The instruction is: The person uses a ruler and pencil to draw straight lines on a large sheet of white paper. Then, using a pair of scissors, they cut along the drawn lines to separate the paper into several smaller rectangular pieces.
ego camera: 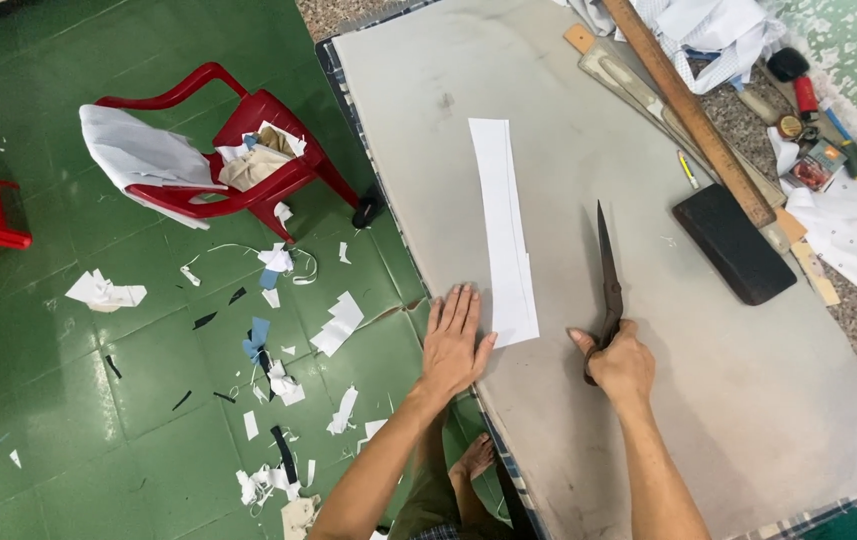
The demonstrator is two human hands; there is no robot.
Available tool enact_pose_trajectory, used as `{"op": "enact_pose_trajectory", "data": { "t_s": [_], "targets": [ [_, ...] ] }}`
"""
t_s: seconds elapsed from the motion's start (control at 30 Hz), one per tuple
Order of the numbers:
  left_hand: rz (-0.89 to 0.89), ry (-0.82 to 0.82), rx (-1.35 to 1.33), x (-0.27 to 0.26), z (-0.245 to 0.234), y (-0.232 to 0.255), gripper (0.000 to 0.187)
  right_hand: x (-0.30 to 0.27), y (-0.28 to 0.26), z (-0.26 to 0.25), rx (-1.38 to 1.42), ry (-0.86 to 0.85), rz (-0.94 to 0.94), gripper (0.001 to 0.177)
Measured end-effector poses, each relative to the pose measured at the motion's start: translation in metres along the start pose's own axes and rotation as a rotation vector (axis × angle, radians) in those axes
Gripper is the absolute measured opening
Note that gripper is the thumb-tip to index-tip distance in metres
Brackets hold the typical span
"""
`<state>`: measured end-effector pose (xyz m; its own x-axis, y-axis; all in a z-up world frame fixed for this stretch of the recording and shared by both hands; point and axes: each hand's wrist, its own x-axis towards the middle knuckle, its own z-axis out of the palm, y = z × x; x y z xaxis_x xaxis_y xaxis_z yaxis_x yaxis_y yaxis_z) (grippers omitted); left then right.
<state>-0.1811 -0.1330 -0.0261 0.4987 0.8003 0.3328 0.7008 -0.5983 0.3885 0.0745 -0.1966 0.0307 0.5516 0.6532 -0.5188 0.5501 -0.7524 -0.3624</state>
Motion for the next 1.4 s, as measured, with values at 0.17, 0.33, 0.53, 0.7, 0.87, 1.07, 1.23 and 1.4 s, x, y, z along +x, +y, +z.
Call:
{"op": "enact_pose_trajectory", "data": {
  "t_s": [0.17,0.33,0.53,0.7,0.87,1.07,1.23,1.4],
  "targets": [
    [0.039,0.091,-0.377,0.021,-0.044,0.069,0.041,-0.002,-0.004,-0.003,-0.005,0.008,0.016,0.091],
    [0.049,-0.622,-1.973,0.001,-0.164,0.166,0.049,0.009,0.002,0.002,-0.05,-0.059,0.067,0.085],
    [0.112,-0.518,-1.765,-0.004,-0.167,0.148,0.04,0.003,0.006,0.006,-0.018,0.039,-0.006,0.092],
    [0.281,-0.472,-1.557,0.015,-0.149,0.144,0.029,0.011,0.01,0.009,-0.063,0.029,0.048,0.094],
    [0.287,-0.226,-0.951,0.058,-0.055,0.084,0.022,0.015,0.007,0.01,-0.061,-0.01,0.072,0.082],
    [0.165,-0.355,0.181,0.061,0.004,-0.004,0.076,-0.006,0.026,-0.006,0.341,-0.194,0.088,0.048],
    [0.204,-0.494,0.188,0.011,-0.006,0.024,0.077,-0.071,0.105,-0.012,0.767,-0.525,-0.01,0.056],
    [0.237,-0.381,0.248,-0.04,0.001,0.042,0.077,-0.153,0.145,-0.029,0.715,-0.849,0.432,0.063]
  ]
}}
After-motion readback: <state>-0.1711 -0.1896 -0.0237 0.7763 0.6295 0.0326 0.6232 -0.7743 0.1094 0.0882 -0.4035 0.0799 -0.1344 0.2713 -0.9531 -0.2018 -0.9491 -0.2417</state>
